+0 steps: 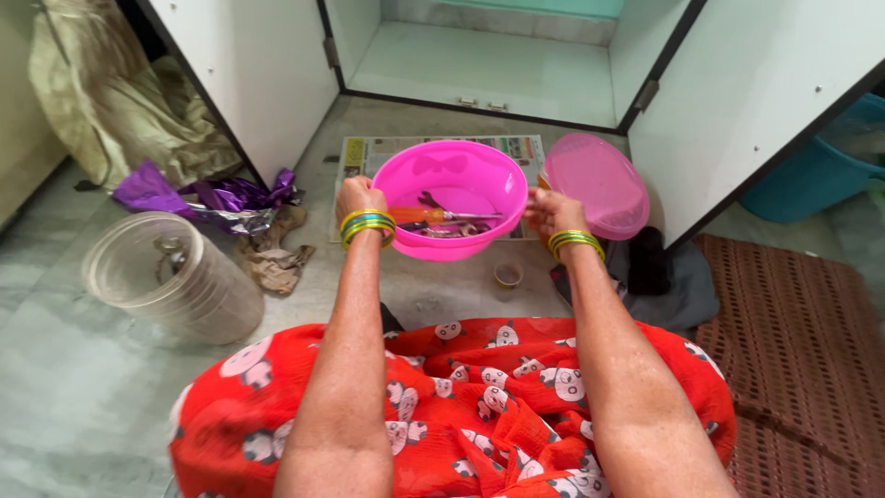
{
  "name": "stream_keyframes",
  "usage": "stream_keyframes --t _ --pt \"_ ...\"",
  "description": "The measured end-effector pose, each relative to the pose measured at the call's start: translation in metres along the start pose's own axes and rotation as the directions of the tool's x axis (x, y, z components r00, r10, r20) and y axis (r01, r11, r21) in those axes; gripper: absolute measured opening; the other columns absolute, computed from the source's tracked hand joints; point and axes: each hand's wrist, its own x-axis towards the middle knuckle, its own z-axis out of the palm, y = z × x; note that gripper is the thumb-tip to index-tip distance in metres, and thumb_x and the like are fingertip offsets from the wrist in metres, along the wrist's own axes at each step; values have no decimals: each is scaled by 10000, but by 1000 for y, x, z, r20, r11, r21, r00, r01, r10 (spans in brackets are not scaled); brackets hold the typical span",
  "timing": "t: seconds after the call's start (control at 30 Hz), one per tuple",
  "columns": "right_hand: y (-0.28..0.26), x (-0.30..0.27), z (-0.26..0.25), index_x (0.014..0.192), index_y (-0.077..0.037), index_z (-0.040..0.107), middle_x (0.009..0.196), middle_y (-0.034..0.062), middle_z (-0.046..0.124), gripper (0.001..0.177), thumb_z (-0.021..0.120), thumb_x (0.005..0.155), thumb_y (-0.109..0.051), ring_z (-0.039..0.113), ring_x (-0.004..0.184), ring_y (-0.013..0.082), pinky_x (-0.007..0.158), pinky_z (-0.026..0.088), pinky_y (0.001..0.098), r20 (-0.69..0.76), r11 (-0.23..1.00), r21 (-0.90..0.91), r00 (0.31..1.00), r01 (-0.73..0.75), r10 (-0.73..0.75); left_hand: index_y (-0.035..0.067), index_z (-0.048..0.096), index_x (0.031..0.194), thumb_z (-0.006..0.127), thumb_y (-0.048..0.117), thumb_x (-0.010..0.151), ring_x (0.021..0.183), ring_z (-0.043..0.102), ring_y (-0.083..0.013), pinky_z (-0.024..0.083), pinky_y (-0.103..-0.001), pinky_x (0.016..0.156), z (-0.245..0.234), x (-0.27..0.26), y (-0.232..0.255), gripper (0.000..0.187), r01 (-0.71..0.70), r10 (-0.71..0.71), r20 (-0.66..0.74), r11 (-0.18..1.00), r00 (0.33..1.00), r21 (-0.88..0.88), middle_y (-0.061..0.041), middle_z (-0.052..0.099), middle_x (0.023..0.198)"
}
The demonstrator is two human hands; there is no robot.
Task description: The person sits on the floor and organizes small metal tools and parts from a pink bowl into a blue cylindrical container. They use a screwdriver to manipulate the items and place them into the container.
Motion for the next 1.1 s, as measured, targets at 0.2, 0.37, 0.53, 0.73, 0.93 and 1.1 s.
stream_keyframes --t 0.2,0.37,0.53,0.73,0.93,1.1 --pt "15 7 -13 1190 -43 705 969 69 757 410 588 975 -371 716 825 177 730 574 332 -144 987 -23 978 -158 153 98 796 1008 615 89 806 922 718 -420 558 -507 815 37 10 -14 272 -220 219 -31 975 975 -40 -243 724 963" --pt "6 3 -9 1265 -27 684 1003 86 760 479 700 920 -357 720 854 198 716 553 327 -186 952 -183 960 -245 211 126 780 1058 646 136 821 916 728 -378 559 -466 796 82 1 -53 272 -142 146 9 972 989 -189 -198 745 975" --pt "27 14 -16 1256 -27 739 1028 71 788 496 795 800 -216 739 895 170 721 534 292 -138 884 -430 981 -182 135 140 764 1106 676 147 817 918 736 -356 564 -448 791 126 8 -95 302 -170 181 52 969 982 -178 -161 761 987" --pt "53 45 -30 1234 -39 738 1052 79 790 495 807 765 -182 728 904 173 723 525 292 -163 884 -445 983 -146 80 135 742 1161 729 125 768 951 746 -314 565 -409 829 161 15 -131 394 -111 144 104 955 984 -276 -149 770 1024" --pt "76 63 -35 1214 -15 745 1076 105 787 491 819 758 -182 743 934 188 753 561 315 -166 863 -486 984 -137 63 132 727 1217 736 140 778 1022 751 -253 548 -356 888 171 19 -144 439 -44 114 153 916 982 -400 -114 779 1094" --pt "79 65 -37 1176 -18 762 1060 91 789 458 820 756 -191 738 930 182 752 556 316 -162 848 -513 985 -129 52 138 739 1228 736 156 792 1010 749 -250 544 -347 889 169 19 -143 436 11 63 203 939 977 -344 -109 782 1098"
